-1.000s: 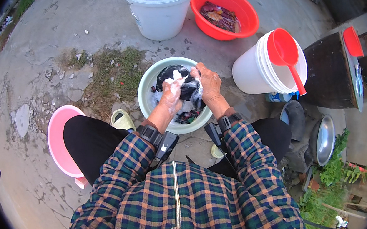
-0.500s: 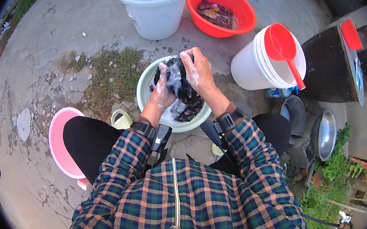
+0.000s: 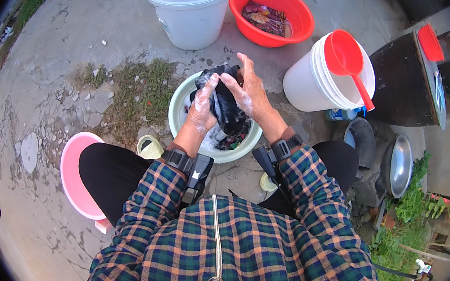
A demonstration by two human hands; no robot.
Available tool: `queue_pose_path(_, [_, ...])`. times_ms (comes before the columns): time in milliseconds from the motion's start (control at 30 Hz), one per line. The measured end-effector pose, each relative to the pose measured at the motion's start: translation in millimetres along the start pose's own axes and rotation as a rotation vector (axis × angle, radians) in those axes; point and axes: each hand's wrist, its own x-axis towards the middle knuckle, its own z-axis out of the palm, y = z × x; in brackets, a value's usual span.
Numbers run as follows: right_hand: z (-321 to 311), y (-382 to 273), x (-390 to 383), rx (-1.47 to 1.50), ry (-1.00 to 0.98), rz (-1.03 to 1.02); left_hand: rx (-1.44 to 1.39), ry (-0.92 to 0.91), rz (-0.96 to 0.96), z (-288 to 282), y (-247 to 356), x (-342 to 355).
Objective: The person hand-washes a dark garment in a white basin filled with soapy water. They repeatedly scrub, wring, and rinse the fabric, then lift and squeeze it to remove excess water.
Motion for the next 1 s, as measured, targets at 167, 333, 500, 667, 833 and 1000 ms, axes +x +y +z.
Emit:
queue_pose_path(167, [19, 6, -22, 0.012, -0.224, -0.050, -0.137, 0.108, 0.084, -4, 9, 11])
queue_pose_path(333, [19, 2, -27, 0.037, -0.109, -0.194, -0.194, 0.080, 0.162, -11, 21, 16])
queue_pose_path(500, [26, -8, -40, -0.181, -0.065, -0.413, -0.154, 0.234, 0.122, -27, 24, 18])
queue_pose_path(667, [49, -5, -50, -0.232, 0.045, -0.303, 0.137, 0.326, 0.261, -47, -7, 13])
queue_pose_path(833, [50, 10, -37, -0.359, 0.069, -0.338, 0.356, 0.398, 0.114, -52, -18, 12])
queue_pose_path(1000, [41, 12, -18, -0.502, 0.069, -0.032, 0.033, 0.244, 0.157, -37, -28, 17])
